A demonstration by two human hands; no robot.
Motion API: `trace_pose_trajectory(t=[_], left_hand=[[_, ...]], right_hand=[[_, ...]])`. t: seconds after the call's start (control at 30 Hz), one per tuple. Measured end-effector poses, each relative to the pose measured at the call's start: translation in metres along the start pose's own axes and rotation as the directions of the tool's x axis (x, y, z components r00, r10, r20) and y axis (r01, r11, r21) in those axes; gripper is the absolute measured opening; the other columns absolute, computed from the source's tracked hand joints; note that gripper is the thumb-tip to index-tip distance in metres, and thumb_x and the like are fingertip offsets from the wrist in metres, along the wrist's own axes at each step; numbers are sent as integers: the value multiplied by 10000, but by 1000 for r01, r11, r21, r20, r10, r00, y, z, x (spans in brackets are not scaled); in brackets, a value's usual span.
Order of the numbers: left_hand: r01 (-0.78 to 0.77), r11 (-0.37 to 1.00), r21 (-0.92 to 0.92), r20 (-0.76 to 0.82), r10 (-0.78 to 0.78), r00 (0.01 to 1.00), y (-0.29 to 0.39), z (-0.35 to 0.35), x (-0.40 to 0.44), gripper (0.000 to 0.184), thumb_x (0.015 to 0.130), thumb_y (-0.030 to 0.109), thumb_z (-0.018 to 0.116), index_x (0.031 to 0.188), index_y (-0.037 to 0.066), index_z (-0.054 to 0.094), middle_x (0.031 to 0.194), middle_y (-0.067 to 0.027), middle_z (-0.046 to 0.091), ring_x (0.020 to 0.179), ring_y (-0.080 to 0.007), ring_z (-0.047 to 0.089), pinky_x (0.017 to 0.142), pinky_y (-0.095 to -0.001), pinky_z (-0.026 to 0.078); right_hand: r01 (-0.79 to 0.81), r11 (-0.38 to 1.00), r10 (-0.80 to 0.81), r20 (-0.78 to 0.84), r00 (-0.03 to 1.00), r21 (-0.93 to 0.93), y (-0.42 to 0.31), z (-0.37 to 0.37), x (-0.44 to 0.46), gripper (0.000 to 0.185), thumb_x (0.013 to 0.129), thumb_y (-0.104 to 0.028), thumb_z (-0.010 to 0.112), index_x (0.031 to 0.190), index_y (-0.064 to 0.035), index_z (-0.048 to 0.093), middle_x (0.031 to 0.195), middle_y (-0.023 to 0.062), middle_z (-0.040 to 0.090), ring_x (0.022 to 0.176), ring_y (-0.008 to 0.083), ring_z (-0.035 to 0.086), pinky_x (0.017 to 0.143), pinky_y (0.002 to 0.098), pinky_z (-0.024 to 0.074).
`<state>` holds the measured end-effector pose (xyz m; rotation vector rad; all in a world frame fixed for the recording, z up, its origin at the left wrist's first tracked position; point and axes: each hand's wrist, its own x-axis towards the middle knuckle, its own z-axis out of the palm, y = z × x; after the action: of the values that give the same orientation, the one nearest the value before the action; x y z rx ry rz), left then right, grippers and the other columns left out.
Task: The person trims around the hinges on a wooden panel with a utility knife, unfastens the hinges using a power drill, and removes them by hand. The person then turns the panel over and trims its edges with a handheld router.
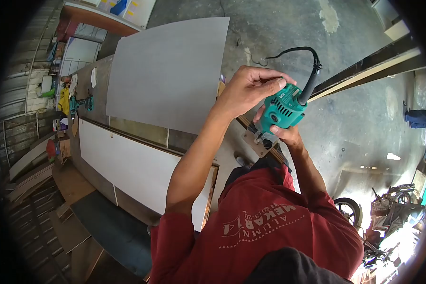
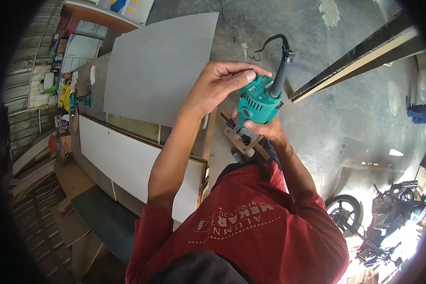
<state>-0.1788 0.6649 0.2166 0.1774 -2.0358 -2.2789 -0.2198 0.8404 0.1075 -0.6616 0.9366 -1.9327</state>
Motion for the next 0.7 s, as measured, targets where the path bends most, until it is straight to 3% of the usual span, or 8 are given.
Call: trace_pose_trajectory(t=[0.03,0.23,0.33,0.4,0.47,0.57,0.63,0.7], left_hand=[[-36,999,2,-16,36,999,-2,0,2,220,1014,160,644,1120,12,766,785,-12,697,619,-31,571,413,-236,425],[-8,995,96,-6,8,1000,-12,-11,6,211,985,129,682,1136,-1,748,880,-58,752,612,-25,610,400,-213,413],[15,999,32,-131,-10,991,-17,-37,-13,490,1006,209,635,1455,37,540,1207,-103,738,1085,-132,667,961,-303,522],[98,958,268,-523,59,850,-45,-96,-45,476,979,170,688,1415,10,579,1254,-93,706,1052,-128,631,933,-304,517],[310,887,342,-836,137,532,-125,-188,-98,558,971,232,685,1432,-44,538,1373,-111,634,1143,-156,584,991,-312,470],[518,828,216,-904,-31,426,-173,-256,-153,686,971,398,661,1523,42,464,1537,-158,495,1377,-267,482,1139,-437,377],[795,125,594,-803,154,576,-204,-280,-167,775,958,585,577,1587,172,392,1641,-190,333,1524,-412,265,1211,-593,212],[762,228,606,-795,186,577,-227,-280,-172,783,954,694,466,1601,267,363,1691,-195,192,1546,-485,106,1204,-677,89]], right_hand=[[-11,1000,11,-3,1000,10,4,-2,0,658,762,-216,825,1299,0,513,1077,145,691,992,245,675,877,400,550],[-32,998,32,-10,999,-54,22,-5,2,626,764,-216,827,1289,-21,546,1112,122,690,1025,230,669,900,385,547],[-56,995,48,-92,995,-83,32,-2,-1,624,770,-224,830,1291,-6,565,1127,101,681,1054,213,662,929,380,541],[-62,985,32,-183,983,-161,31,6,-1,636,787,-319,808,1276,1,557,1124,129,669,1046,233,649,926,396,530],[-55,939,-37,-258,966,-339,24,10,5,677,822,-435,770,1278,6,534,1160,153,633,1078,254,615,958,425,499],[126,935,-218,-259,941,-331,41,11,9,641,780,-352,828,1261,-15,574,1159,104,639,1022,194,602,896,361,500],[129,924,-232,-260,937,-359,55,20,8,690,773,-414,839,1271,-25,561,1188,106,615,1058,203,584,908,367,489],[210,832,-366,-223,904,-513,70,29,7,714,783,-450,837,1285,-32,549,1197,112,605,1083,215,577,916,375,486]])
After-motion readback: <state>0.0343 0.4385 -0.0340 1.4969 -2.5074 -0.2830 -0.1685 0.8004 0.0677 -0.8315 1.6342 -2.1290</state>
